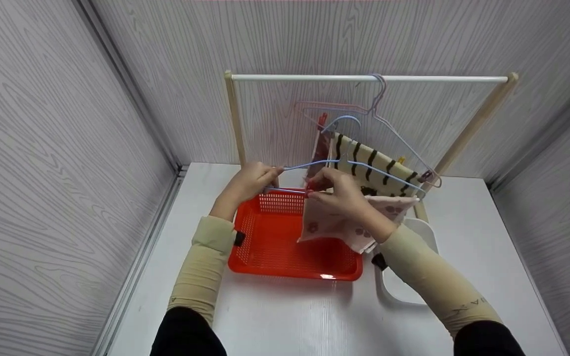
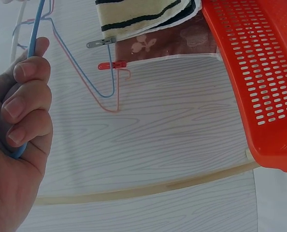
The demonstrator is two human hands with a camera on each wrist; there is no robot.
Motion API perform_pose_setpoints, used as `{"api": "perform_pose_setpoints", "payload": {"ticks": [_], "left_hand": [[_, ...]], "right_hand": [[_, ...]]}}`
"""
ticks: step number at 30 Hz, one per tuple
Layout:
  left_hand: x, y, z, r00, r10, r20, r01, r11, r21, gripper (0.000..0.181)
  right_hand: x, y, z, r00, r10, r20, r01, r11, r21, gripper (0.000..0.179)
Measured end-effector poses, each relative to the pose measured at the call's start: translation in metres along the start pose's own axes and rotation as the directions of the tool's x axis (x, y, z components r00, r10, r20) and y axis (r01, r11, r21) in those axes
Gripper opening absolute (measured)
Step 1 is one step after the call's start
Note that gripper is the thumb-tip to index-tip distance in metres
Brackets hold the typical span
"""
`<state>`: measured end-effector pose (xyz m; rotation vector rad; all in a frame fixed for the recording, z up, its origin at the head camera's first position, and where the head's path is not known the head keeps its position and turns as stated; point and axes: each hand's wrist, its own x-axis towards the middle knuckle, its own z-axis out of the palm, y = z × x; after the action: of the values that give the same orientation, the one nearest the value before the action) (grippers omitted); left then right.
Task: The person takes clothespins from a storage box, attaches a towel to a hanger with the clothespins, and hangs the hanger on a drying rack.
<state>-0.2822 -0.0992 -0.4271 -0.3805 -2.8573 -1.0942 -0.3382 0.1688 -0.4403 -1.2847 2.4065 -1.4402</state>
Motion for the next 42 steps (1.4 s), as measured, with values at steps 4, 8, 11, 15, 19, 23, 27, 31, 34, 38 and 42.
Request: {"api": "perform_pose_setpoints", "payload": {"ticks": [4, 8, 11, 15, 19, 23, 27, 31, 34, 38, 42], "left_hand": [[0.000, -0.002, 0.000, 1.000, -0.008, -0.007, 0.008, 1.000, -0.009, 0.065], [-0.001, -0.002, 0.000, 1.000, -0.011, -0.016, 0.011, 1.000, -0.015, 0.069], [-0.001, -0.003, 0.000, 1.000, -0.002, -0.021, 0.002, 1.000, -0.015, 0.082], [-0.001, -0.005, 0.001, 1.000, 0.001, -0.021, -0.002, 1.000, -0.015, 0.080], [0.000, -0.005, 0.002, 1.000, -0.009, -0.015, 0.009, 1.000, -0.020, 0.064], [-0.001, -0.007, 0.002, 1.000, -0.008, -0.013, 0.008, 1.000, -0.020, 0.064], [-0.001, -0.009, 0.003, 1.000, -0.012, -0.018, 0.012, 1.000, -0.017, 0.065], [-0.001, -0.011, 0.004, 1.000, -0.021, -0.015, 0.021, 1.000, -0.019, 0.062], [-0.001, -0.011, 0.005, 1.000, -0.023, -0.019, 0.023, 1.000, -0.018, 0.060], [-0.001, -0.012, 0.005, 0.999, -0.030, -0.021, 0.030, 0.999, -0.022, 0.061], [-0.001, -0.012, 0.006, 0.999, -0.034, -0.017, 0.033, 0.999, -0.026, 0.062]], "right_hand": [[-0.001, 0.000, 0.001, 1.000, 0.006, 0.005, -0.007, 1.000, 0.004, 0.024], [-0.002, 0.000, 0.001, 1.000, -0.012, 0.008, 0.012, 1.000, 0.005, 0.025], [-0.002, 0.000, 0.000, 1.000, -0.018, 0.009, 0.018, 1.000, 0.005, 0.025], [-0.004, -0.001, -0.002, 1.000, -0.009, 0.015, 0.009, 1.000, 0.010, 0.027], [-0.008, -0.001, -0.004, 1.000, -0.004, 0.024, 0.004, 1.000, 0.004, 0.028], [-0.014, 0.002, -0.004, 0.999, -0.017, 0.028, 0.017, 1.000, -0.003, 0.028], [-0.019, 0.005, -0.004, 0.999, -0.034, 0.043, 0.033, 0.999, 0.009, 0.030], [-0.024, 0.009, -0.004, 0.997, -0.030, 0.065, 0.027, 0.999, 0.041, 0.030], [-0.028, 0.011, -0.005, 0.998, -0.008, 0.070, 0.004, 0.999, 0.050, 0.029], [-0.034, 0.015, -0.008, 0.997, 0.026, 0.072, -0.028, 0.999, 0.032, 0.028], [-0.041, 0.018, -0.012, 0.996, 0.052, 0.075, -0.055, 0.998, 0.026, 0.028]]}}
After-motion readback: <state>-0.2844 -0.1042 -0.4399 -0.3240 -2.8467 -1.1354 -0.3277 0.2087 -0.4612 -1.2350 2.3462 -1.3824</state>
